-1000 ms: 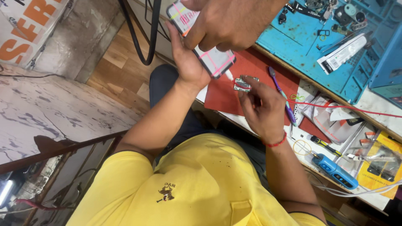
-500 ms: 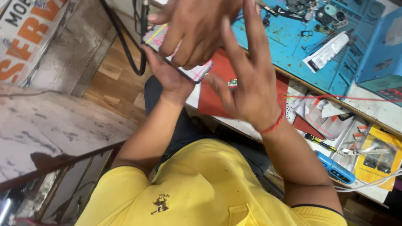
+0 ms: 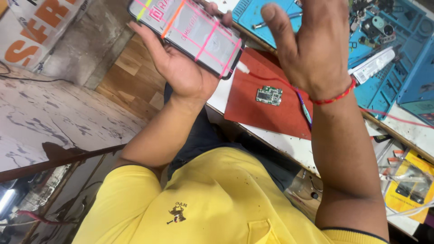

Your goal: The person cleans a small circuit board with a toothbrush and applies flux from a tube. They then connect a USB cable to a smartphone and hold the phone while the board remains on the desk.

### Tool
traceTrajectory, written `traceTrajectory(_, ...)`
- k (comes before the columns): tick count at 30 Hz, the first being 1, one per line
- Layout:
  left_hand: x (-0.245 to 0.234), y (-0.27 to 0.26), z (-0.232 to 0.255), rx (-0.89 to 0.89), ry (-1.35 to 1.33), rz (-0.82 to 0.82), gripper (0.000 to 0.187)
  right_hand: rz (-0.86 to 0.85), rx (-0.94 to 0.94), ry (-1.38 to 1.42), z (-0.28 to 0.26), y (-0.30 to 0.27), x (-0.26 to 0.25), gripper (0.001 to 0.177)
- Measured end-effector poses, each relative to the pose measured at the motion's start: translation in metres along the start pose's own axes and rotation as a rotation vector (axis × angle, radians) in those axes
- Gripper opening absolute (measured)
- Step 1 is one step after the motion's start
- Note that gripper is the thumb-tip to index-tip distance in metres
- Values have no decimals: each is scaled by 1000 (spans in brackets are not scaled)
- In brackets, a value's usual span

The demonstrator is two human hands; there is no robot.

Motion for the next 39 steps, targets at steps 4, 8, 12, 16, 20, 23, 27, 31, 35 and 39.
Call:
traceTrajectory(4, 12, 3, 3, -26, -88, 63, 81, -31, 39, 45, -20, -7, -10, 43)
traceTrajectory(8, 15, -6, -9, -114, -162, 60, 81, -57, 124, 55, -47, -35, -21, 59)
traceTrajectory(12, 4, -17, -22, -161, -135, 33, 83, -106, 400, 110, -55, -95, -7, 49)
traceTrajectory(16, -6, -25, -39, -380, -98, -5, 91, -45, 631, 312, -55, -144, 10, 29)
traceTrajectory(20, -9, -25, -50, -514, -125, -54, 93, -14, 779, 366, -50, -166, 23, 16)
traceTrajectory(23, -14, -29, -53, -522, -109, -55, 94, -3, 747, 341, -52, -166, 25, 15)
traceTrajectory(27, -19, -32, -46, -293, -4, 13, 86, 30, 571, 139, -54, -145, 28, 19)
traceTrajectory(31, -12, -43, -31, 125, 319, 186, 92, 200, 330, 80, -57, -115, 33, 54)
traceTrajectory(35, 25, -49, -20, 414, 527, 145, 101, 264, 284, 195, -48, -87, 43, 44)
traceTrajectory(39, 60, -40, -12, 530, 617, 37, 107, 330, 178, 271, -30, -67, 37, 36)
Point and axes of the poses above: each hand's wrist, its own y-axis towards the middle knuckle, its own x-axis out of the palm, z = x × y, the point moved 4 cm from there along y, towards the middle knuckle, and after that the axes turned 11 degrees about z, right-handed, at the moved point
